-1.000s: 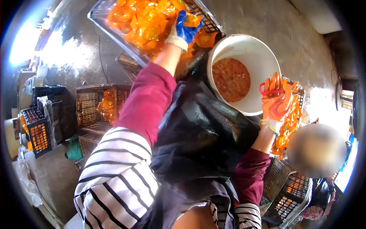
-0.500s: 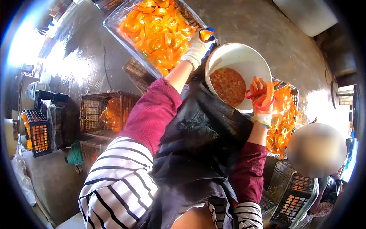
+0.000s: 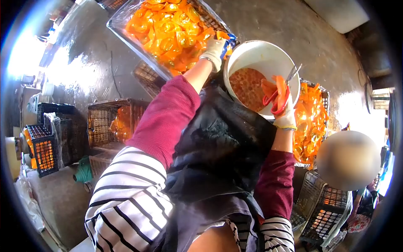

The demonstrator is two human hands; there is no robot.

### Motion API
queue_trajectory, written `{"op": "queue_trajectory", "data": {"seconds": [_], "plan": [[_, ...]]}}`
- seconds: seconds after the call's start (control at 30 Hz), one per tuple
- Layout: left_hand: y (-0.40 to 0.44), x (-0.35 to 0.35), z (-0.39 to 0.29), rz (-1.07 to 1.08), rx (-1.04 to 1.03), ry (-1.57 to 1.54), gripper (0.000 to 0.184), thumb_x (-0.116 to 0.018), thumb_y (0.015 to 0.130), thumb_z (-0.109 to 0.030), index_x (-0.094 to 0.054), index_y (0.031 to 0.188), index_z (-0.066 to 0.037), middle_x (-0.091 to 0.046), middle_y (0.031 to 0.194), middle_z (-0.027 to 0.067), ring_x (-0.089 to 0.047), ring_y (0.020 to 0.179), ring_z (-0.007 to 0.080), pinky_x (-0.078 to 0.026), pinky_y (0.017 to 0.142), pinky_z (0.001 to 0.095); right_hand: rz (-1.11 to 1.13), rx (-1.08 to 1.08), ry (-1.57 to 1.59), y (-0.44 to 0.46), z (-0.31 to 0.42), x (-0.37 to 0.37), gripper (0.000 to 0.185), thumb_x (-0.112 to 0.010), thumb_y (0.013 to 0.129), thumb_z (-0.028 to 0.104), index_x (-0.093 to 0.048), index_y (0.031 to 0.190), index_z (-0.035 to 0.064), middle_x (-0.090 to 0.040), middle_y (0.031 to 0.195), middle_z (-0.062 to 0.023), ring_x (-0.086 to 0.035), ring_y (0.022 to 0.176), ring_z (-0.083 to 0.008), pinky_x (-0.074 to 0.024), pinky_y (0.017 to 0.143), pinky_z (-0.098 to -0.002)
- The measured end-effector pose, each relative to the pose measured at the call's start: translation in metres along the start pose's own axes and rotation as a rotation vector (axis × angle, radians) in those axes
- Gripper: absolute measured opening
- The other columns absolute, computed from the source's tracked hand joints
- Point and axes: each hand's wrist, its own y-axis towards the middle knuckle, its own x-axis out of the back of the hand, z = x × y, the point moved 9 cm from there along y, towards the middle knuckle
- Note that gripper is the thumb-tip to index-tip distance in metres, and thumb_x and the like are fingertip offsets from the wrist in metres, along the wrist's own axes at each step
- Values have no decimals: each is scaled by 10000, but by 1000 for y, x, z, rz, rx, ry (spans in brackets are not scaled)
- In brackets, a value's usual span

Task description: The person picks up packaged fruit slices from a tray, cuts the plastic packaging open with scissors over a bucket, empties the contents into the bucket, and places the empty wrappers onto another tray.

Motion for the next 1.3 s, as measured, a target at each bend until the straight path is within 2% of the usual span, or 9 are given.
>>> {"op": "queue_trajectory", "data": {"seconds": [0.1,0.2,0.23,0.33,0.5,0.73,0.97,1.07,1.3], "plan": [[2,3,-3,11,28,-1256,309,-547,879,-263,-561,1129,-81,-619,1039,125,-598,967,237,-472,867,355,-14,-61,66,5,-17,6,318,-576,897,236,-537,1136,32,-632,1035,-130,-621,923,-248,-480,696,-304],[-9,17,-50,61,204,-2325,417,-554,895,-301,-480,1233,-68,-546,1198,144,-532,1106,266,-422,969,411,40,11,-427,18,-30,4,225,-589,880,152,-572,1077,44,-635,974,-62,-607,870,-170,-477,728,-257],[-1,10,-53,-40,108,-2364,456,-544,902,-326,-454,1257,-54,-522,1224,152,-500,1142,289,-392,1000,450,32,-87,-427,18,-37,6,233,-604,868,48,-570,1098,25,-612,972,-62,-611,882,-183,-503,799,-278],[-14,-1,-80,-48,114,-2286,507,-534,901,-385,-459,1274,-50,-508,1264,146,-475,1192,293,-381,1016,438,200,-7,-424,16,-41,-12,280,-640,861,123,-565,1114,28,-616,979,-58,-607,872,-151,-505,758,-262],[-22,-16,-109,202,54,-2115,453,-403,969,-336,-438,1305,-34,-467,1344,126,-474,1217,251,-384,1023,354,139,-63,-500,11,-35,-8,316,-644,860,146,-553,1138,25,-620,970,-63,-607,858,-143,-508,708,-243],[-18,-25,-107,202,22,-2001,470,-449,951,-367,-464,1287,-39,-517,1294,104,-515,1160,214,-409,994,326,8,-268,-512,-4,-24,-9,337,-633,852,118,-540,1161,21,-634,962,-102,-615,813,-137,-507,629,-223],[-27,-49,-97,125,362,-1949,387,-607,882,-242,-548,1177,1,-600,1162,125,-572,1065,210,-459,930,323,-1,29,-516,19,-39,5,322,-582,887,126,-513,1179,8,-656,845,-122,-630,639,-147,-479,502,-208],[-21,-43,-108,155,229,-2266,361,-612,880,-224,-561,1160,-2,-621,1125,125,-609,990,211,-490,878,312,16,-225,-477,12,-44,7,307,-572,896,139,-510,1169,13,-645,940,-126,-638,645,-162,-500,520,-223],[-43,-62,-100,378,500,-1693,311,-646,847,-264,-606,1074,-55,-633,927,34,-598,827,119,-473,702,209,-91,25,-598,25,-36,18,272,-551,898,132,-527,1142,14,-630,975,-132,-639,652,-190,-503,508,-240]]}}
